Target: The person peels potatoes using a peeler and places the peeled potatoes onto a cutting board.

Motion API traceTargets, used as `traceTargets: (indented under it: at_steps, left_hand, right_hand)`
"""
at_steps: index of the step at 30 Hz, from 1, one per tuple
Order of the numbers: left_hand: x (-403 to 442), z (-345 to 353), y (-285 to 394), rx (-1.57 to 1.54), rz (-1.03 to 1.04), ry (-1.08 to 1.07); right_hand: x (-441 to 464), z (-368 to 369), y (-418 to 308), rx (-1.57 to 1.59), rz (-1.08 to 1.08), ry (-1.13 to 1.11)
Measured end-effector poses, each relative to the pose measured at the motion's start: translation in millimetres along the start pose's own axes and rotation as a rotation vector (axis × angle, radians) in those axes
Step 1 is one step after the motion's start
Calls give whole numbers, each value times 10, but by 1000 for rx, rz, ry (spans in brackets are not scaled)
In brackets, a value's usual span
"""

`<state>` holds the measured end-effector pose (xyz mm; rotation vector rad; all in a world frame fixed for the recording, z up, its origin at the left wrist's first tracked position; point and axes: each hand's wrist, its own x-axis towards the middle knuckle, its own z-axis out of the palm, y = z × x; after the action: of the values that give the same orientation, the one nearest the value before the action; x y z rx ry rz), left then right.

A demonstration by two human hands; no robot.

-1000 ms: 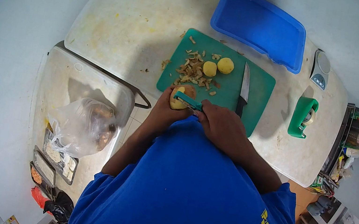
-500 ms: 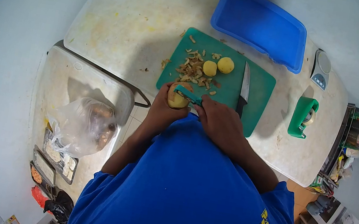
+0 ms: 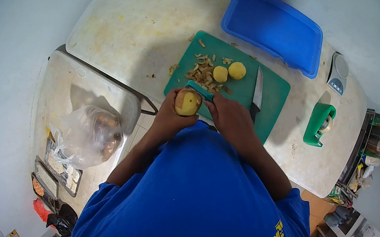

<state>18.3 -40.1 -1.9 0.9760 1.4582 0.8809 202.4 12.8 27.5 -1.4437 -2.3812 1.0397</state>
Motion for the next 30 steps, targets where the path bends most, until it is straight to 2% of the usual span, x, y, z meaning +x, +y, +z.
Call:
traceTargets:
  at_steps: [2,5,8,11,17,20,22,26,29,30]
  left_hand:
    - [9,-24,-22,-15,-32,-8]
    - [-130,-28,150,24,64,-84]
    - [-146,7,321,17,110,-118]
    - [-59,15,164,-48,124,-110]
    - [-30,12,61,47,147,-66]
    - [-9,40,76,107,161,-74]
    - [-15,67,107,115,188,-64]
    - [-35,62,159,128,232,-50]
    - [-47,58,122,66,207,-69]
    - [-37,47,82,68,205,-86]
  right_hand:
    - [28,91,72,7,-41,44]
    - [190,290,439,-105,119,37]
    - [160,300,660,-41,166,-54]
    - [158,204,733,4,230,-21]
    - [32,-160,332,482,139,111]
    - [-39,-183,75,458,-175,252]
    - [-23,-124,17,412,-212,291]
    - [65,100,135,482,-151,255]
    - [115,226,240,748,-52,197]
    - [135,251,248,776,-91,219]
